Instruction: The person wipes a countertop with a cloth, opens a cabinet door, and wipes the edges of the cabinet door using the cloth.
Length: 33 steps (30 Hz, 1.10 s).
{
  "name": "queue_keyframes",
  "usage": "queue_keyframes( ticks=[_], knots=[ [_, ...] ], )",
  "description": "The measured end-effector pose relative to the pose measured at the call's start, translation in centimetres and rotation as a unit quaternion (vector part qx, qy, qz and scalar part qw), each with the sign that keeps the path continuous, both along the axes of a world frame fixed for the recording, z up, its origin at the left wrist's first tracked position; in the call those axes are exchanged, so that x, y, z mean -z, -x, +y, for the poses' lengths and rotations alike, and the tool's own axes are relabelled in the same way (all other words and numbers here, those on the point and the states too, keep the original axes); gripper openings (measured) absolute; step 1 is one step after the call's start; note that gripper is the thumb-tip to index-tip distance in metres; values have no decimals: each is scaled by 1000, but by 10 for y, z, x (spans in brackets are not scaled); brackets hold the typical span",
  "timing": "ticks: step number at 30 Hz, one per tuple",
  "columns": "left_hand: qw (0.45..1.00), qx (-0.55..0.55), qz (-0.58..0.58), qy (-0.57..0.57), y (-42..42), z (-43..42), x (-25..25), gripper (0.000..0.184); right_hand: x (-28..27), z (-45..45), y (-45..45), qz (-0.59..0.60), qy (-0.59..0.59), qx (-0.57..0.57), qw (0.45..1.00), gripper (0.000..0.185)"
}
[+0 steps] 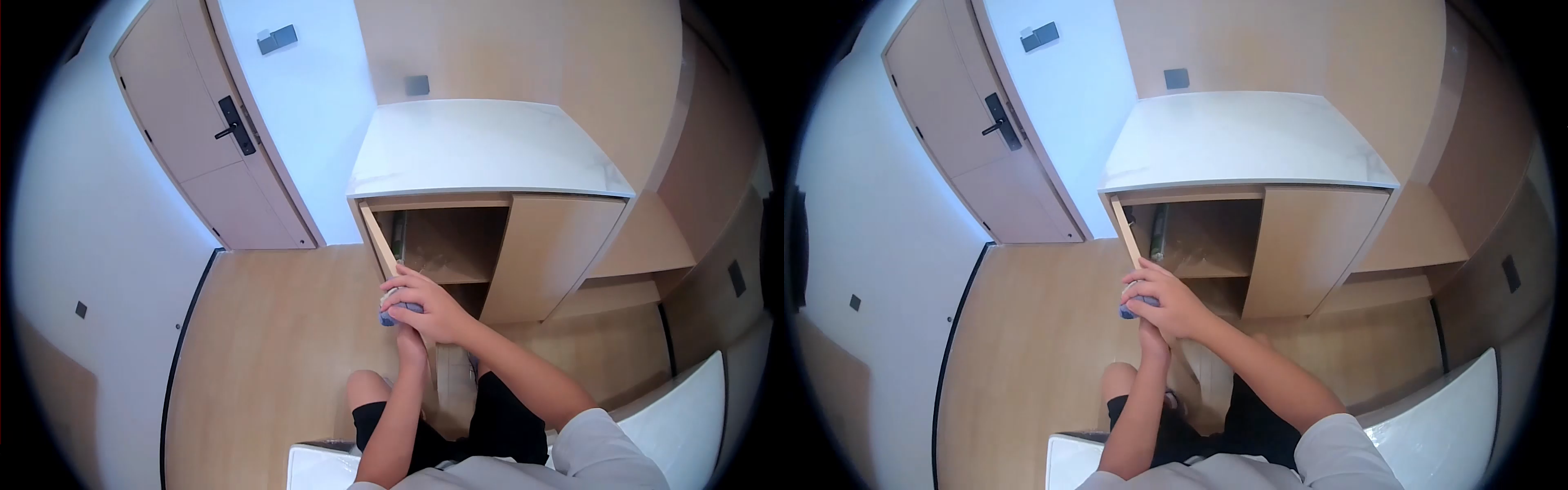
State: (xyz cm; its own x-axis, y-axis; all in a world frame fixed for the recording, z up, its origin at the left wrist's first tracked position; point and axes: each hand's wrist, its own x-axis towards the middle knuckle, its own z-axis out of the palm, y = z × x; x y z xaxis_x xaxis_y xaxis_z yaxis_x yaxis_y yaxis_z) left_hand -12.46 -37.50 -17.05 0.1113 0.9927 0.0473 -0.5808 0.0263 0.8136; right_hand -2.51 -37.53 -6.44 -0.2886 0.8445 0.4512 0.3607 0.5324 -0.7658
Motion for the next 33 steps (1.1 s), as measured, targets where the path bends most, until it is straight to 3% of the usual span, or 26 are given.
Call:
queue_keyframes(
  ticks=[2, 11, 13, 15, 17, 20, 26, 33],
  knots=[
    [1000, -2, 2, -30, 1, 6, 27, 60, 2, -16, 3, 9, -11, 0, 1000, 18],
    [996, 58, 14, -63, 23, 23, 56, 62, 27, -77, 7, 141, -70, 8, 988, 19],
    [995, 63, 24, -74, 28, 17, 38, 63, 24, -88, 10, 207, -65, 13, 976, 19],
    [992, 31, 88, -81, 26, -6, -20, 63, 24, -78, 11, 248, -68, 54, 965, 25],
    [991, 20, 80, -104, 29, -8, -26, 61, 22, -67, 15, 313, -42, 93, 944, 29],
    [994, 7, 71, -81, 30, -18, -63, 60, 37, -56, 32, 306, -22, 96, 947, 36],
    [997, 35, 25, -68, 57, -9, -45, 59, 60, -46, 54, 298, -25, 36, 954, 35],
    [997, 19, 20, -69, 79, -12, -64, 63, 62, 12, 64, 263, -67, 17, 962, 34]
  ],
)
